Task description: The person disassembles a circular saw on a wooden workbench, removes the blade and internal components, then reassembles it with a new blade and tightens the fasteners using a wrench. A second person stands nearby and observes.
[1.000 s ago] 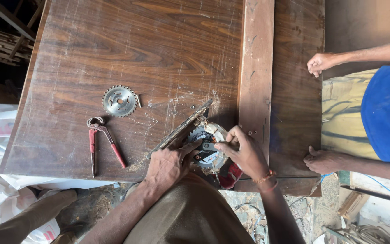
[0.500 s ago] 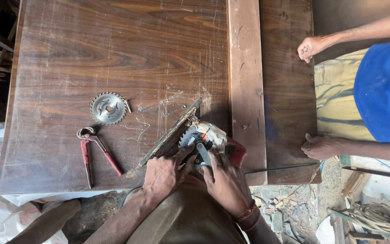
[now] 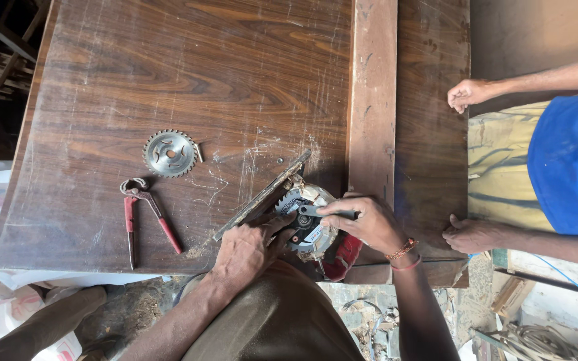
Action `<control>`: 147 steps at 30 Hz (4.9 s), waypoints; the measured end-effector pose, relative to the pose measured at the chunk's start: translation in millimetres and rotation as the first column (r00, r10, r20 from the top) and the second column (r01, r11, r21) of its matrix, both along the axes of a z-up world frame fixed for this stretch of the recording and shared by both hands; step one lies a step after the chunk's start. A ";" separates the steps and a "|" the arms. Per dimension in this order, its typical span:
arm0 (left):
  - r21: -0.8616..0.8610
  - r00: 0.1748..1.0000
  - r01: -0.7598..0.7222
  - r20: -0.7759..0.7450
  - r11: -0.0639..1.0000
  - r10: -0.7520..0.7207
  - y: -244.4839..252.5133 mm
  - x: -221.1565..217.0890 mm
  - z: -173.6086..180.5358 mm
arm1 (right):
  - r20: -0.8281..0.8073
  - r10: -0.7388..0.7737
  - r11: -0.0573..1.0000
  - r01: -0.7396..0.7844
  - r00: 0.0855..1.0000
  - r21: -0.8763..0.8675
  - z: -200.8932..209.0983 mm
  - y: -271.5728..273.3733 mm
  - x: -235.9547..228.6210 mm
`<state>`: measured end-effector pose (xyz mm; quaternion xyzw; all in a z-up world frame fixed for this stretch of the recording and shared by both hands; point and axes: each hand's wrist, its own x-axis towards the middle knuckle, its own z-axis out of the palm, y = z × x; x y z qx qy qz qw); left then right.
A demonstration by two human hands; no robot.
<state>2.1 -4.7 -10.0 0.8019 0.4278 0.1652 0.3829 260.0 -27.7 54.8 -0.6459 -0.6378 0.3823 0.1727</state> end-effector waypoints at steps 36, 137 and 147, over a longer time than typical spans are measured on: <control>0.125 0.997 0.007 -0.076 0.992 0.002 -7.6 -0.5 -6.4 | 0.518 0.085 0.994 -0.039 0.851 -0.100 -1.4 -41.8 -36.2; 0.061 0.999 0.040 -0.022 0.997 -0.038 -3.8 -1.0 -27.9 | 0.298 -0.190 0.978 0.155 0.935 0.138 -7.7 -42.6 -63.8; 0.000 0.967 0.116 -0.230 0.993 -0.113 0.7 2.9 -28.4 | 0.268 -0.233 0.886 0.090 0.935 0.454 19.4 -53.7 -52.7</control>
